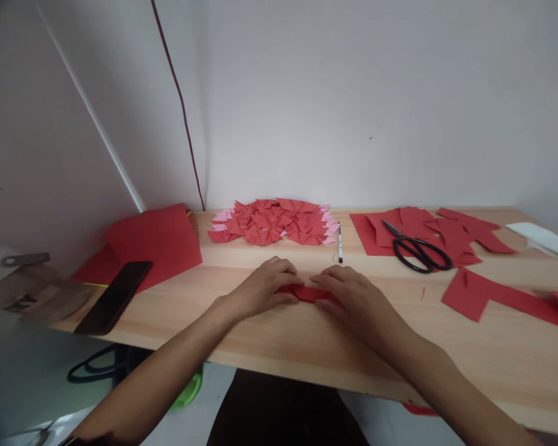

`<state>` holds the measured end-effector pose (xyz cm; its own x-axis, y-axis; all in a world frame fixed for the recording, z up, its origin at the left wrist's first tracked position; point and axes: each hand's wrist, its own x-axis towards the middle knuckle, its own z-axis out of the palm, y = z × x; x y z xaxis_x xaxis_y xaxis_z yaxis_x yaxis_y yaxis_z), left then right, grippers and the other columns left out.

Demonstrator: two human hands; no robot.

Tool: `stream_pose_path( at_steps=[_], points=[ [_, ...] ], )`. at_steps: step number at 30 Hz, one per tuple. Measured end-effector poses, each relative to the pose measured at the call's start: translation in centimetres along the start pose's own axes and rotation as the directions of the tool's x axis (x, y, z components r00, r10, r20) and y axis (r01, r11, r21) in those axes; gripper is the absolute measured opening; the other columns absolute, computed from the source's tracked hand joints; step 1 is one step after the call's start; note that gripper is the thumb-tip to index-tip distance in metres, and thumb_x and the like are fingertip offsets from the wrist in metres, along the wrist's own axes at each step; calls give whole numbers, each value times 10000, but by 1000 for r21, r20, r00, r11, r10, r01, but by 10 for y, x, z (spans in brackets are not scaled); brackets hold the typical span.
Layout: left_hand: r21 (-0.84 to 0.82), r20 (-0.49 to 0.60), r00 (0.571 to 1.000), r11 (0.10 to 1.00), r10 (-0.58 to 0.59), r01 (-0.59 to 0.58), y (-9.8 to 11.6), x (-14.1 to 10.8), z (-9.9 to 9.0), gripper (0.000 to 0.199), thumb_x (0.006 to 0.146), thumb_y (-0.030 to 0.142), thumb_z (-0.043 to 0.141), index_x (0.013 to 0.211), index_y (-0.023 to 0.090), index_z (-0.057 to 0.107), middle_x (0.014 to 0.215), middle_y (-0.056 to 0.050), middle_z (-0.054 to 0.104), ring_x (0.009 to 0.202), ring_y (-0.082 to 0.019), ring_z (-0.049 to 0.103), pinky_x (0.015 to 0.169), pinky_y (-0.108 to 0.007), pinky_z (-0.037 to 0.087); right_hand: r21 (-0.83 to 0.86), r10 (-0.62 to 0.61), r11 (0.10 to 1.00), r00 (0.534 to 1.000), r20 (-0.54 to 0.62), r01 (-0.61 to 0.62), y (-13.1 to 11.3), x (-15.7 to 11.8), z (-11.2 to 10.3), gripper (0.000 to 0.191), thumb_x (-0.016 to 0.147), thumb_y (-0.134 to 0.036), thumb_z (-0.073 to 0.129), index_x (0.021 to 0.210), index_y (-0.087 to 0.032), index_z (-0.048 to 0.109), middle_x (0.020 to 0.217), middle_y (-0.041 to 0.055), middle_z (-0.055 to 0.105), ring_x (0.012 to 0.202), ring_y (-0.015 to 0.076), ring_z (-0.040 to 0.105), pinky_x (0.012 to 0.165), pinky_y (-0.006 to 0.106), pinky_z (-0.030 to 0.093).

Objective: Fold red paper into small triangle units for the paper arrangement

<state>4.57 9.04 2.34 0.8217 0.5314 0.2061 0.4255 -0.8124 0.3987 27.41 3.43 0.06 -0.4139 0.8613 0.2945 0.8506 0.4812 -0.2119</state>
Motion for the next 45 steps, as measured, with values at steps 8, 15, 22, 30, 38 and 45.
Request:
stream_pose_path(
  at_steps=[8, 15, 22, 30, 38, 45],
  points=[
    [-7, -90, 996, 1000, 14, -15, -7, 2, 10, 223, 910, 296, 523, 1007, 183, 689, 960, -52, 608, 892, -161, 507, 845, -297, 400, 158, 52, 985, 995, 89, -66, -3, 7, -6, 277, 892, -355, 503, 1094, -230, 646, 1100, 68, 649, 1011, 217, 599, 866, 372, 495],
    [-41, -121, 992, 999, -39, 35, -4, 8, 15, 239, 931, 239, 458, 902, 173, 686, 920, -55, 622, 896, -167, 519, 834, -317, 407, 277, 90, 955, 994, 54, -102, -7, 7, -10, 269, 894, -304, 450, 1053, -224, 651, 1060, 71, 673, 976, 220, 620, 827, 373, 512],
    [-110, -136, 986, 991, -94, 79, 3, 12, 14, 179, 871, 166, 471, 778, 155, 624, 823, -51, 613, 830, -167, 524, 799, -313, 426, 321, 162, 934, 987, 14, -158, -9, 9, -9, 229, 881, -264, 442, 939, -236, 661, 954, 33, 697, 860, 183, 649, 761, 327, 517],
    [-181, -141, 981, 978, -131, 105, 7, 12, 13, 188, 825, 142, 492, 656, 158, 573, 722, -29, 581, 782, -155, 517, 750, -282, 421, 433, 212, 872, 974, 86, -228, -10, 9, -12, 204, 866, -289, 460, 925, -232, 648, 929, 30, 702, 824, 186, 652, 731, 316, 513],
    [-214, -123, 982, 971, -140, 111, 7, 14, 14, 186, 809, 140, 493, 637, 159, 563, 718, -26, 587, 767, -152, 525, 749, -286, 425, 456, 233, 849, 964, 130, -267, -13, 11, -13, 223, 878, -337, 455, 871, -234, 653, 865, 19, 712, 755, 182, 649, 671, 303, 509],
    [-315, -82, 983, 940, -165, 131, 17, 9, 4, 155, 841, 248, 551, 919, 171, 661, 860, -28, 657, 856, -159, 555, 797, -287, 429, 501, 254, 813, 955, 154, -297, -12, 10, -13, 242, 879, -348, 464, 885, -226, 672, 875, 23, 718, 764, 194, 648, 678, 313, 497]
  ],
)
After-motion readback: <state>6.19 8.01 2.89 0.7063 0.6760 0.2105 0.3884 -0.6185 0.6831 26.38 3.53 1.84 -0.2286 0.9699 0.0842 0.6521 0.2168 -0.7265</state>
